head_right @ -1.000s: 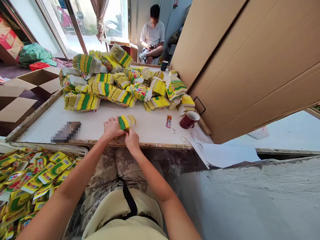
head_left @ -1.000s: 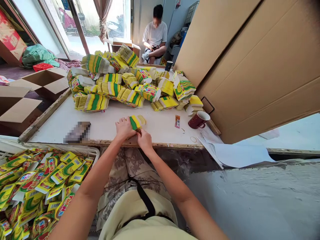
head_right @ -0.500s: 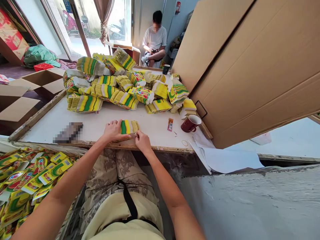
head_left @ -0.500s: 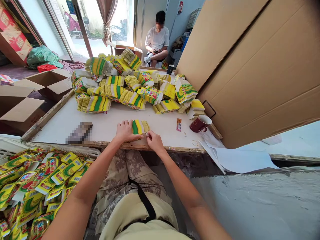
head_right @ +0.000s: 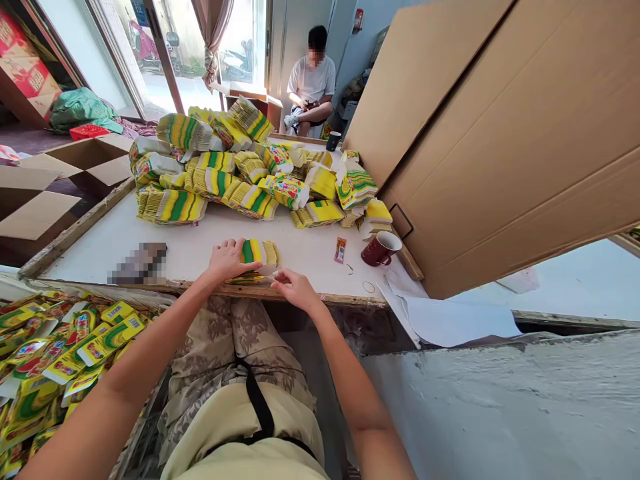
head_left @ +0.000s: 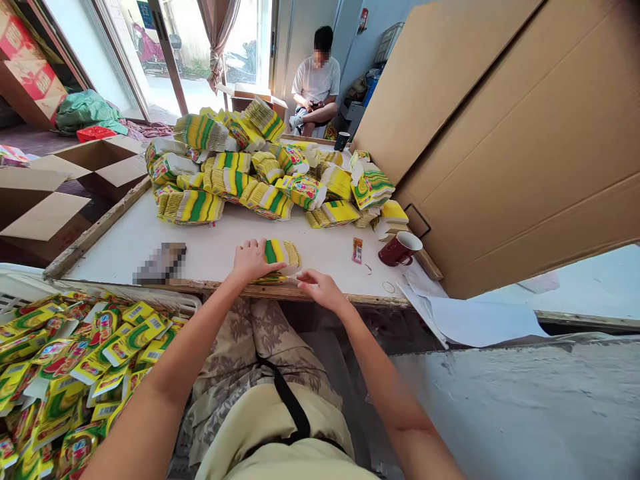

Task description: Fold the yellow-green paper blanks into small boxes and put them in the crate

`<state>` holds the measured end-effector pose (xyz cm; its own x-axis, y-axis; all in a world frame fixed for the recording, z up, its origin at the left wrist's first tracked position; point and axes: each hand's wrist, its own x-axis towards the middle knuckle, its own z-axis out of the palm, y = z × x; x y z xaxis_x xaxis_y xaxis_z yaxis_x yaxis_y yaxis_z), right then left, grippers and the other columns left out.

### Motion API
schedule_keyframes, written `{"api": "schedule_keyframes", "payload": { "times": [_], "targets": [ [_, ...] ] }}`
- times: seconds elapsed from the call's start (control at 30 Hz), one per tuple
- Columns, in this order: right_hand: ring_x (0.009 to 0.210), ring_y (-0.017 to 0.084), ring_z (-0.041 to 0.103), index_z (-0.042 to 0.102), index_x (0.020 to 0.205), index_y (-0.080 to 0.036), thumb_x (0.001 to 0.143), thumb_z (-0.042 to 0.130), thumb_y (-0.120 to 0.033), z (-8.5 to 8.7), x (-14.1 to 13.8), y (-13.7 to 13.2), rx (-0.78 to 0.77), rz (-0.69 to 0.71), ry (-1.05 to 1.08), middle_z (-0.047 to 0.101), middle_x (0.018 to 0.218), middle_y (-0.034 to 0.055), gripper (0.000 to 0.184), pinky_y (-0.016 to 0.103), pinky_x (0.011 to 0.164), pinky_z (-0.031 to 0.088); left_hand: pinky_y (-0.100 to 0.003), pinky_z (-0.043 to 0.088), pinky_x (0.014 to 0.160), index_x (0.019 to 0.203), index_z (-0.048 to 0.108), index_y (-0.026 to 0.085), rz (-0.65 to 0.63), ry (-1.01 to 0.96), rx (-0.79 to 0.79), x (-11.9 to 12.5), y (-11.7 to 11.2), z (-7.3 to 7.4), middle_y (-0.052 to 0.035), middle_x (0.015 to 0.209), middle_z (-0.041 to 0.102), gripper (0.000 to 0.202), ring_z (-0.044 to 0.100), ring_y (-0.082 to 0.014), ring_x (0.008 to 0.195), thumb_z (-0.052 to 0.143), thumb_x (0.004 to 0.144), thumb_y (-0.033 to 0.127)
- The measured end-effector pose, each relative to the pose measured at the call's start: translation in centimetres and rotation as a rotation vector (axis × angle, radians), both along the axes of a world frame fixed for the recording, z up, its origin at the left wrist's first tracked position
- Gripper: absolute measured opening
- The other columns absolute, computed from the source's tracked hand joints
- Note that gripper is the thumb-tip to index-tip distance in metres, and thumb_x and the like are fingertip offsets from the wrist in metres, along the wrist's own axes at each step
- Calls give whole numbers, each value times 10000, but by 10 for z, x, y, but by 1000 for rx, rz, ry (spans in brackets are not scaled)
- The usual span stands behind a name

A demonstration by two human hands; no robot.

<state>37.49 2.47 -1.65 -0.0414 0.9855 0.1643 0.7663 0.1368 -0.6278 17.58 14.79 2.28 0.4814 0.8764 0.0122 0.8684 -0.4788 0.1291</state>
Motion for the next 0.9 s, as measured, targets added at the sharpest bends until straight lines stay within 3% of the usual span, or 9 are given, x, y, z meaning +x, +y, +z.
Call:
{"api": "schedule_keyframes", "payload": {
  "times": [0.07, 0.13, 0.43, 0.53, 0.67, 0.77, 0.9],
  "targets": [
    [877, 169, 666, 652, 1147, -179, 950, 500, -234, 1, 2, 10, 51, -55, -11, 711, 1040, 81, 255, 285, 787, 513, -439, 365, 952, 1374, 457, 165, 4, 2, 9, 0, 0, 0, -209, 1272, 584, 853, 514, -372, 1203, 416, 806, 800],
    [922, 175, 660, 667, 1157, -186, 949, 499, -178, 1, 1, 19, 90, -87, -43, 688, 1080, 94, 268, 297, 838, 508, -440, 367, 953, 1381, 452, 168, 13, 7, 10, 0, -1, 0, -206, 1272, 584, 851, 513, -371, 1203, 417, 808, 796],
    [960, 187, 597, 707, 870, -214, 950, 556, -171, 1, -5, 19, 137, -89, -218, 639, 977, 66, 176, 271, 836, 457, -450, 365, 964, 1394, 448, 167, 31, -5, 17, 1, -1, -1, -208, 1302, 576, 861, 505, -378, 1223, 410, 810, 799],
    [952, 183, 596, 683, 821, -210, 935, 574, -157, 8, -5, 23, 106, -53, -263, 656, 949, 57, 167, 259, 814, 437, -451, 364, 971, 1388, 455, 178, 40, -6, 11, 1, -1, -1, -202, 1300, 580, 858, 506, -378, 1224, 416, 804, 804],
    [796, 161, 625, 675, 826, -209, 886, 631, -153, 18, -5, 37, 25, -28, -307, 697, 845, 24, 93, 236, 695, 404, -451, 369, 965, 1378, 464, 176, 27, -9, 15, 1, -2, 0, -207, 1303, 578, 847, 509, -378, 1223, 407, 810, 802],
    [756, 179, 646, 688, 859, -205, 850, 666, -197, 23, -9, 47, -30, -61, -335, 724, 816, 36, 24, 248, 654, 389, -445, 371, 965, 1389, 450, 172, 40, -10, 11, 1, -3, 2, -207, 1303, 581, 848, 505, -372, 1232, 396, 819, 797],
    [792, 226, 680, 719, 834, -193, 826, 648, -222, 23, -18, 57, -95, -129, -345, 743, 808, 79, 76, 274, 672, 411, -435, 369, 965, 1402, 433, 168, 59, 2, 1, 1, -5, 3, -212, 1309, 578, 854, 497, -370, 1245, 386, 826, 797]
  ]
}}
